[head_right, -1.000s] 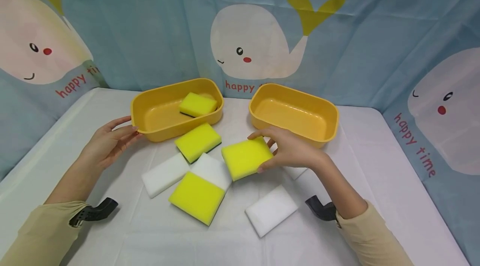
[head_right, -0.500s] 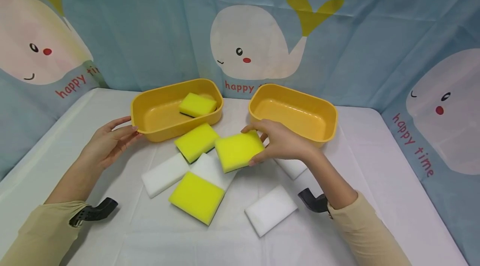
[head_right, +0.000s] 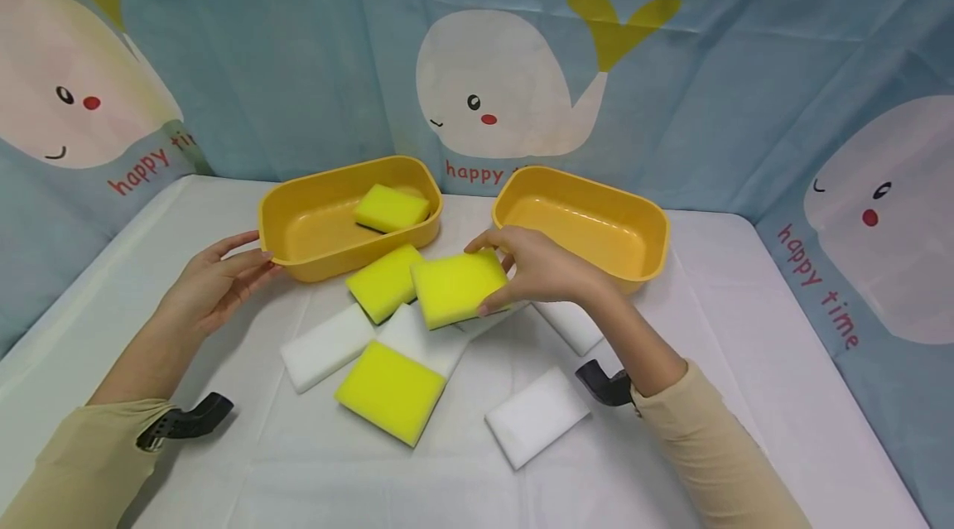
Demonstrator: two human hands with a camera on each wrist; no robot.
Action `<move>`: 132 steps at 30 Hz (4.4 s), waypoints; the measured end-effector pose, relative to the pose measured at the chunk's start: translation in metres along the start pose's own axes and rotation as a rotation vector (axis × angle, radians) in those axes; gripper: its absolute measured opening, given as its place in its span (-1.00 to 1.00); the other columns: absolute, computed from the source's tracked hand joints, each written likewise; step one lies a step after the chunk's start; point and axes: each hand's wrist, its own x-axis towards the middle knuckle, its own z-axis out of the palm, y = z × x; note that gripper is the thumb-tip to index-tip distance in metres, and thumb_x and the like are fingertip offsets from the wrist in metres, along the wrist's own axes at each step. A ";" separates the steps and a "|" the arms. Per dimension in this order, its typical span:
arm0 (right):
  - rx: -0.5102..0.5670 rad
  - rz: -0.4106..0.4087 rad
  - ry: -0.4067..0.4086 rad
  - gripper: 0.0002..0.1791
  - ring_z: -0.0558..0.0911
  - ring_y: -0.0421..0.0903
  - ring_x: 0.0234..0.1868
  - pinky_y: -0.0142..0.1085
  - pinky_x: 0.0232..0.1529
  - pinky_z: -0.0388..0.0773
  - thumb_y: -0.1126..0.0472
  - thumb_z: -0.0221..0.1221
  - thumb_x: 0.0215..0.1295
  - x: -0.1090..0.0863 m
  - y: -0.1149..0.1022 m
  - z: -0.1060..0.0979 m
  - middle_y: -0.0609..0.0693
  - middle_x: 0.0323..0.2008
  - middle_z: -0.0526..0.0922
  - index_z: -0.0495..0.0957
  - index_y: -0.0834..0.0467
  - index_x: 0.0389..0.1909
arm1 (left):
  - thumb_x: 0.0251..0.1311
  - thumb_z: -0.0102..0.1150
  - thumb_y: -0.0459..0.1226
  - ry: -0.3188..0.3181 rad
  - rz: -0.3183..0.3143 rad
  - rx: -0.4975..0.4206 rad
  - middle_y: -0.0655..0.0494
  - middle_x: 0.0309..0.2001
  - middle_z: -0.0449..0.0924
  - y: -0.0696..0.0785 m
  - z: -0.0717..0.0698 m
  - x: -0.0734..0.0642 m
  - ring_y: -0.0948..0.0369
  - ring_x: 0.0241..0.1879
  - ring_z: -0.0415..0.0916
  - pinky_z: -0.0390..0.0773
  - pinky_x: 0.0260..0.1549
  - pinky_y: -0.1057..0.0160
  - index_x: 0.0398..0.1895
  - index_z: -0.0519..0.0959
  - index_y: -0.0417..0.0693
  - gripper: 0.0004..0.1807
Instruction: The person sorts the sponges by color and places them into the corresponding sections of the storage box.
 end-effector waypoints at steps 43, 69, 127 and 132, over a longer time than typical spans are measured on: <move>0.017 -0.047 -0.012 -0.19 0.60 0.19 0.23 0.01 0.22 0.65 0.35 0.49 0.19 0.040 -0.025 -0.004 0.17 0.43 0.46 0.41 0.26 0.46 | 0.49 0.19 -0.39 -0.005 -0.011 -0.023 0.16 -0.01 0.60 0.000 -0.001 0.000 0.30 -0.18 0.74 0.74 -0.10 0.36 0.64 0.04 -0.01 -0.22; 0.033 0.006 0.022 -0.16 0.68 0.15 0.13 -0.14 0.09 0.70 0.25 0.50 0.20 0.067 -0.042 0.001 0.21 0.37 0.48 0.39 0.26 0.49 | 0.49 0.20 -0.38 0.002 -0.014 -0.010 0.14 0.04 0.56 -0.001 -0.001 0.002 0.31 -0.19 0.74 0.74 -0.10 0.36 0.63 0.05 0.01 -0.23; -0.089 0.113 0.034 -0.16 0.46 0.00 0.41 -0.18 0.44 0.45 -0.05 0.41 0.35 0.143 -0.089 0.039 0.10 0.47 0.45 0.34 0.25 0.51 | 0.48 0.23 -0.36 0.006 -0.002 0.012 0.08 0.12 0.43 -0.002 -0.002 0.002 0.34 -0.16 0.71 0.73 -0.10 0.39 0.64 0.04 -0.01 -0.20; -0.050 0.116 0.059 -0.16 0.50 0.01 0.34 -0.18 0.39 0.50 -0.05 0.42 0.34 0.147 -0.092 0.041 0.11 0.44 0.47 0.36 0.27 0.49 | 0.48 0.23 -0.35 0.004 -0.002 0.016 0.08 0.12 0.41 -0.003 -0.002 0.002 0.35 -0.16 0.71 0.73 -0.09 0.39 0.61 0.06 0.00 -0.22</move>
